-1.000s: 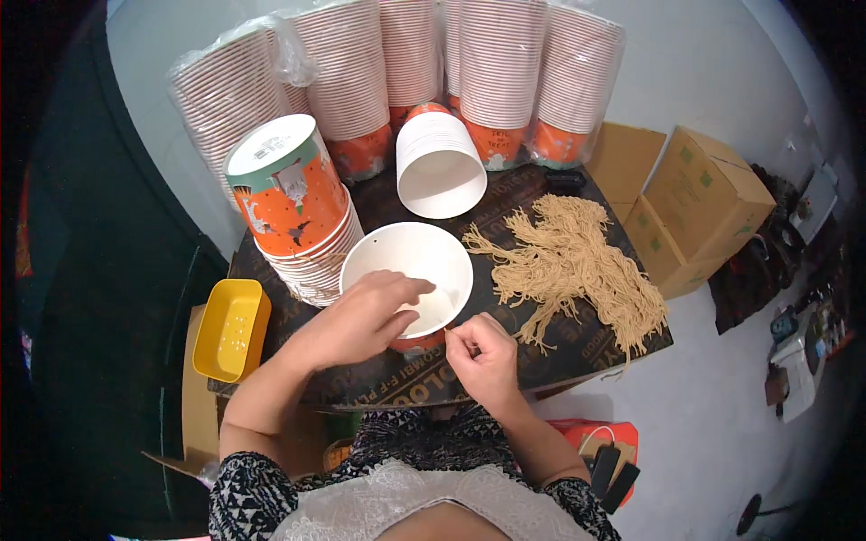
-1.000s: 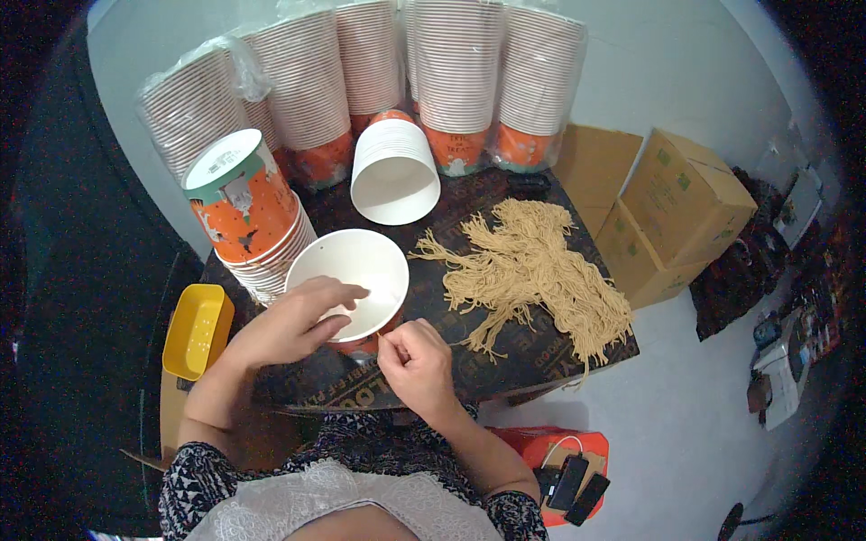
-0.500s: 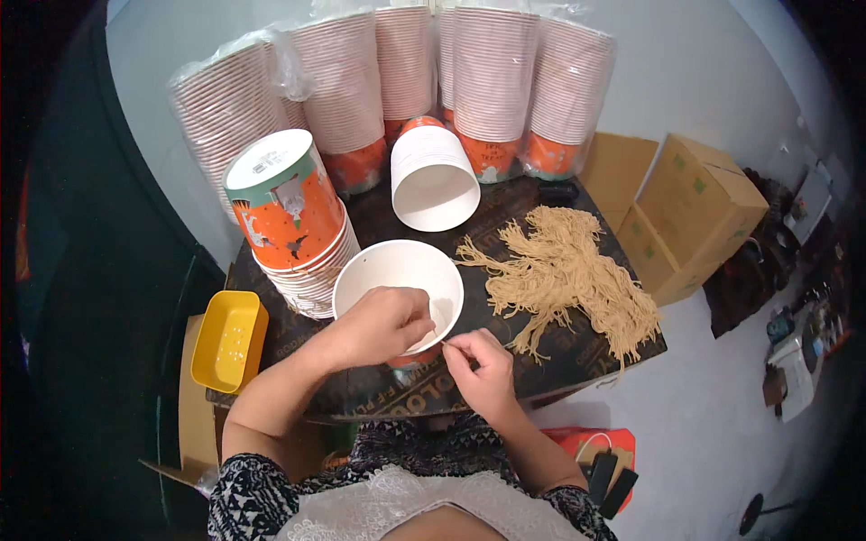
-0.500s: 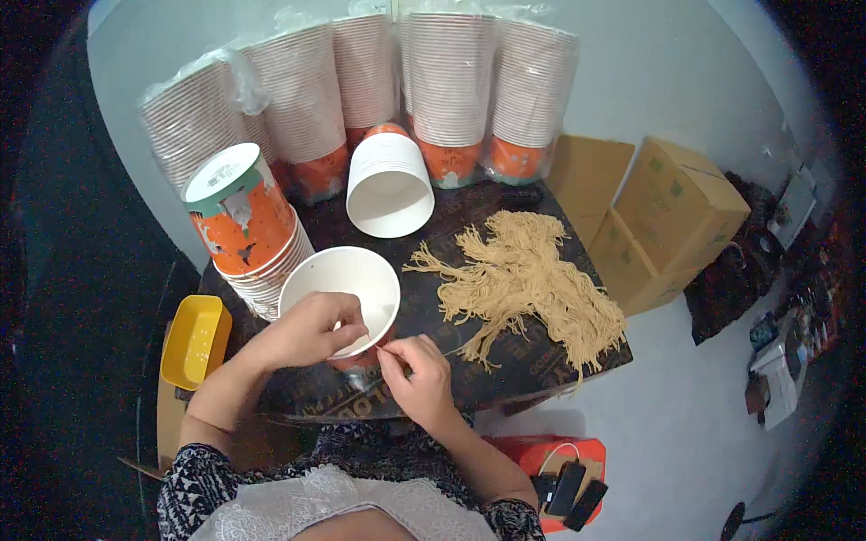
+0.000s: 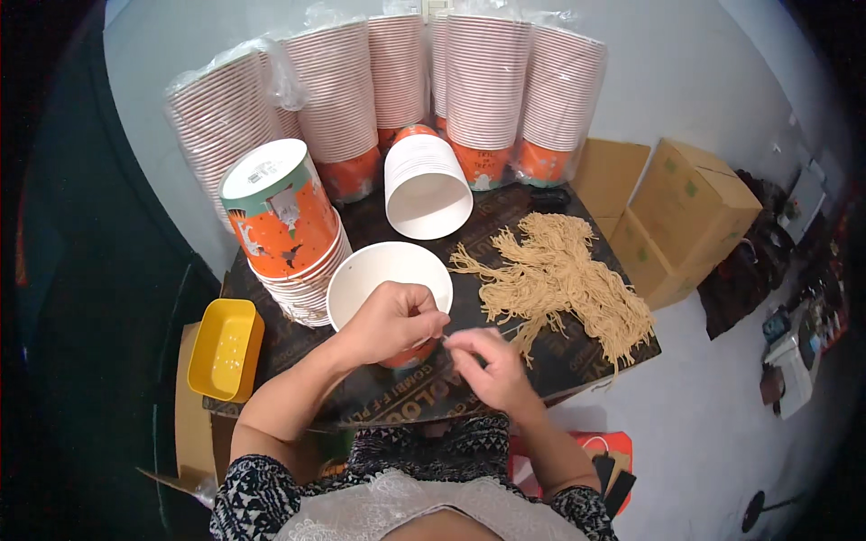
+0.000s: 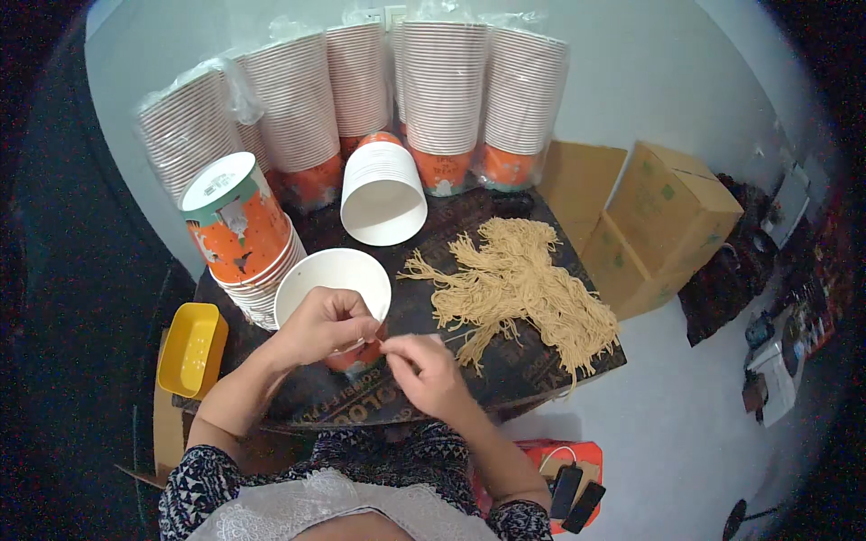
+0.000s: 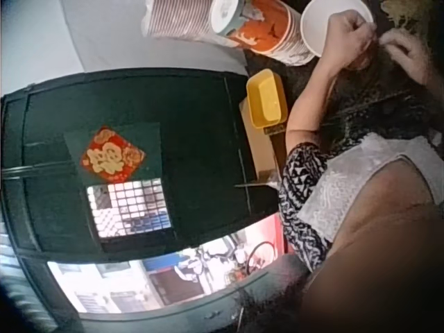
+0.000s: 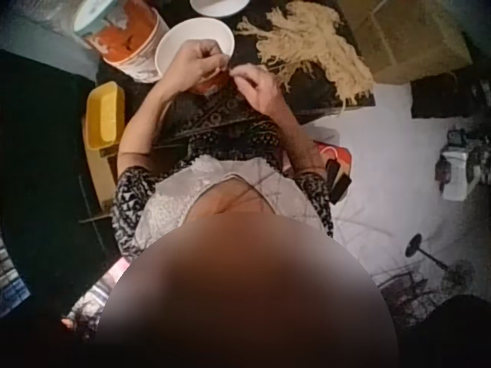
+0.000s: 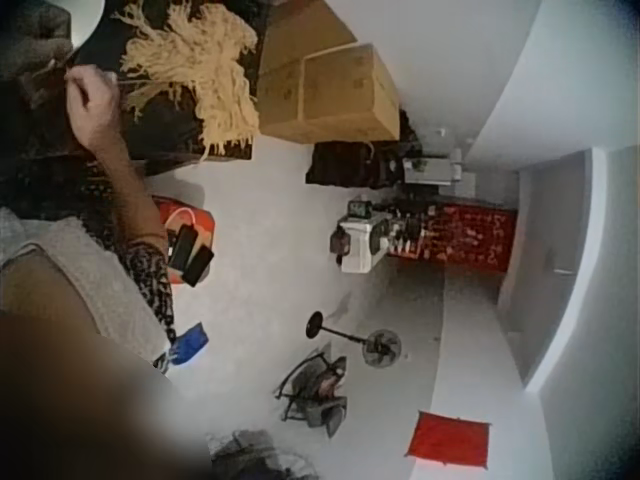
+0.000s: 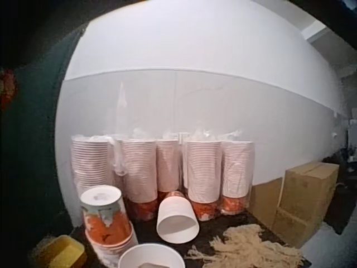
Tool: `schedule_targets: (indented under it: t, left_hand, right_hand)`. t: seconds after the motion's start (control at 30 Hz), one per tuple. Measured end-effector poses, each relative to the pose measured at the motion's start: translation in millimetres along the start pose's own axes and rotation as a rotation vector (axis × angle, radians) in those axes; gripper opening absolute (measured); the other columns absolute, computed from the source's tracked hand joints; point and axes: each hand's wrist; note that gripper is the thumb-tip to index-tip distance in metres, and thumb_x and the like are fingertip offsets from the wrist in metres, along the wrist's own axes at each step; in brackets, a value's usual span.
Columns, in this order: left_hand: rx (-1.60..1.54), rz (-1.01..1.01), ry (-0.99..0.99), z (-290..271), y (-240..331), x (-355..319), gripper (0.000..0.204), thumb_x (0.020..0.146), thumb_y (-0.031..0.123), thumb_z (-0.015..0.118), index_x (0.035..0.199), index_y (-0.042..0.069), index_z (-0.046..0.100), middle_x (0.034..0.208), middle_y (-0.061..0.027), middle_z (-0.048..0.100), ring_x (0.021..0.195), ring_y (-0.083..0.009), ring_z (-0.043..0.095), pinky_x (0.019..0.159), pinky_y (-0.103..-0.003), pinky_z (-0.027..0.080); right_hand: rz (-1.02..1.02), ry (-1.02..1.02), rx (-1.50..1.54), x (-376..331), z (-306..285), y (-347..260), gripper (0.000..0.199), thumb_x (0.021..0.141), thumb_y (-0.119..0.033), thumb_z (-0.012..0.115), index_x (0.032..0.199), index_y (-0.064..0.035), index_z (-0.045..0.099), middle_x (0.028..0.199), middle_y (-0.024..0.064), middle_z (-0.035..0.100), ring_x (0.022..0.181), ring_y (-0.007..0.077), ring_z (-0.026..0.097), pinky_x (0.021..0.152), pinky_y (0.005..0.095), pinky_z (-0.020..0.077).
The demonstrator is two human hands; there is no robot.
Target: The person is threading and tying strings to paper cups for assembly.
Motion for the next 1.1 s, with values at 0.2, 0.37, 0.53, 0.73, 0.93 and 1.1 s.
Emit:
schedule_targets:
  t: [0.2, 0.37, 0.53, 0.73, 0.93, 1.1]
  left_hand:
    - [0.171, -0.044, -0.042, 2, 10, 3, 0.018, 0.094, 0.011, 0.067, 0.080, 0.000, 0.065, 0.070, -0.0002, 0.064, 0.060, -0.0039, 0.053, 0.052, -0.022, 0.042]
    - [0.084, -0.028, -0.023, 2, 2, 4, 0.015, 0.091, 0.010, 0.069, 0.082, -0.001, 0.066, 0.074, -0.0006, 0.065, 0.066, -0.0051, 0.055, 0.058, -0.023, 0.046]
    - [0.010, -0.062, -0.084, -2, 7, 7, 0.011, 0.088, 0.008, 0.071, 0.086, -0.001, 0.066, 0.079, -0.0009, 0.065, 0.072, -0.0068, 0.057, 0.064, -0.024, 0.048]
    - [0.009, -0.009, -0.060, -2, -1, 10, 0.005, 0.087, 0.004, 0.067, 0.086, -0.001, 0.065, 0.078, -0.0015, 0.065, 0.073, -0.0067, 0.059, 0.065, -0.024, 0.049]
    - [-0.113, -0.077, -0.127, -6, 4, 9, 0.005, 0.087, 0.001, 0.064, 0.083, -0.001, 0.063, 0.073, -0.0025, 0.062, 0.060, -0.0061, 0.054, 0.052, -0.023, 0.042]
    - [-0.138, -0.085, -0.092, -4, 6, 7, 0.009, 0.089, 0.003, 0.066, 0.082, -0.001, 0.062, 0.067, -0.0013, 0.059, 0.055, -0.0061, 0.052, 0.049, -0.022, 0.039]
  right_hand:
    - [-0.019, -0.037, 0.180, 45, -50, -18, 0.015, 0.092, 0.002, 0.057, 0.105, 0.0006, 0.064, 0.084, -0.0011, 0.060, 0.071, 0.0053, 0.054, 0.065, 0.0221, 0.0440]
    - [-0.147, -0.267, 0.246, 80, -70, -36, 0.003, 0.081, 0.003, 0.062, 0.078, 0.0018, 0.064, 0.088, 0.0070, 0.059, 0.075, 0.0112, 0.053, 0.063, 0.0252, 0.0410]
    - [-0.333, -0.351, 0.149, 94, -63, -40, 0.004, 0.077, 0.003, 0.064, 0.075, 0.0008, 0.062, 0.088, 0.0089, 0.060, 0.080, 0.0191, 0.057, 0.070, 0.0305, 0.0459]
    - [-0.426, -0.377, 0.052, 96, -54, -43, 0.004, 0.075, 0.003, 0.065, 0.075, 0.0011, 0.062, 0.092, 0.0117, 0.061, 0.085, 0.0253, 0.059, 0.075, 0.0335, 0.0478]
    - [-0.379, -0.175, -0.258, 77, -48, -14, 0.021, 0.076, 0.005, 0.066, 0.096, 0.0030, 0.067, 0.101, 0.0147, 0.062, 0.092, 0.0308, 0.063, 0.080, 0.0363, 0.0506]
    - [-0.253, -0.116, -0.071, 64, -31, -10, 0.022, 0.077, 0.005, 0.067, 0.098, 0.0003, 0.064, 0.103, 0.0130, 0.061, 0.095, 0.0285, 0.062, 0.082, 0.0348, 0.0506]
Point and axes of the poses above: each hand's wrist, its own x-axis towards the middle knuckle, its own z-axis out of the palm, y = z × x
